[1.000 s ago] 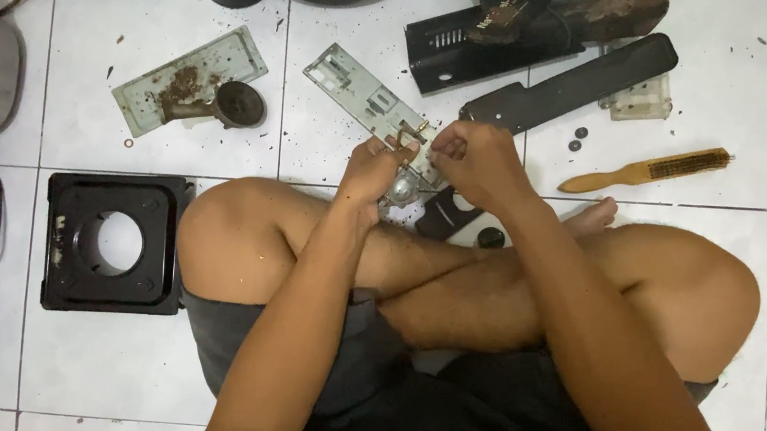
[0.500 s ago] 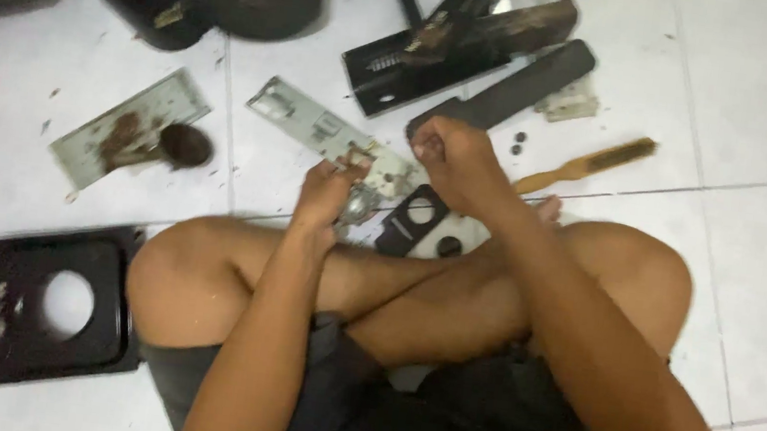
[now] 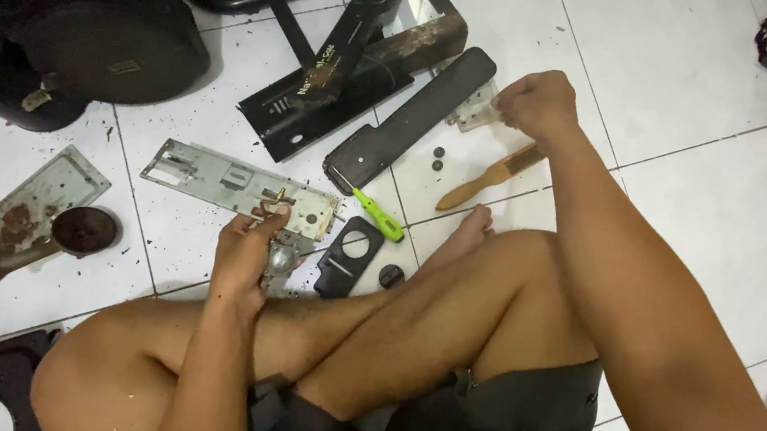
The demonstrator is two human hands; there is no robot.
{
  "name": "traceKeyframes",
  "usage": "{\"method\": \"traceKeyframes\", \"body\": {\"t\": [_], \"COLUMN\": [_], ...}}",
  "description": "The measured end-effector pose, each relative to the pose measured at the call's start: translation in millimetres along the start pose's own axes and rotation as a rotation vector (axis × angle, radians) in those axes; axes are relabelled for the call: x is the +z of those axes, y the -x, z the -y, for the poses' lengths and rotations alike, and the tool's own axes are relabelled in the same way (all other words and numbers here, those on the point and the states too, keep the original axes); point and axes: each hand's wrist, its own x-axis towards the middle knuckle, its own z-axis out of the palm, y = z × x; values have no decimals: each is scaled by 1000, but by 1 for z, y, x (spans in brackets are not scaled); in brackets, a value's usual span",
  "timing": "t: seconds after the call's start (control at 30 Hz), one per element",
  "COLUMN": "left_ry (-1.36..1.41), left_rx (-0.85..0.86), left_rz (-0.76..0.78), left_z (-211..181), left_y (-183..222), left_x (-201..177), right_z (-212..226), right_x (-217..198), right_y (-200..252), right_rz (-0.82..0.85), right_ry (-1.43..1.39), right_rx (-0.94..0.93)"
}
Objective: Disassembling a metal stove valve component using a small screwdriver while sitting on the floor.
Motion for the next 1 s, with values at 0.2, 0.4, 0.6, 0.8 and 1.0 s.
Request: {"method": "traceKeyframes", "body": {"t": [0.2, 0.4, 0.6, 0.8, 1.0], "left_ry": [-64, -35, -35, -11, -50], "left_rx": [33, 11, -12, 11, -2], "left_rz": [-25, -13, -15, 8, -18], "left_z": [2, -1, -7, -4, -7], "left_y": [-5, -2, 4, -1, 6], "left_x": [-1, 1, 4, 2, 3], "right_z": [-5, -9, -11, -13, 27], "right_x": [12, 20, 17, 16, 19], "right_y": [-10, -21, -23, -25, 8], "right_rz": [120, 68, -67, -149, 7], "right_ry": [-23, 123, 104, 51, 173], "right_rx": [50, 37, 57, 40, -95]}}
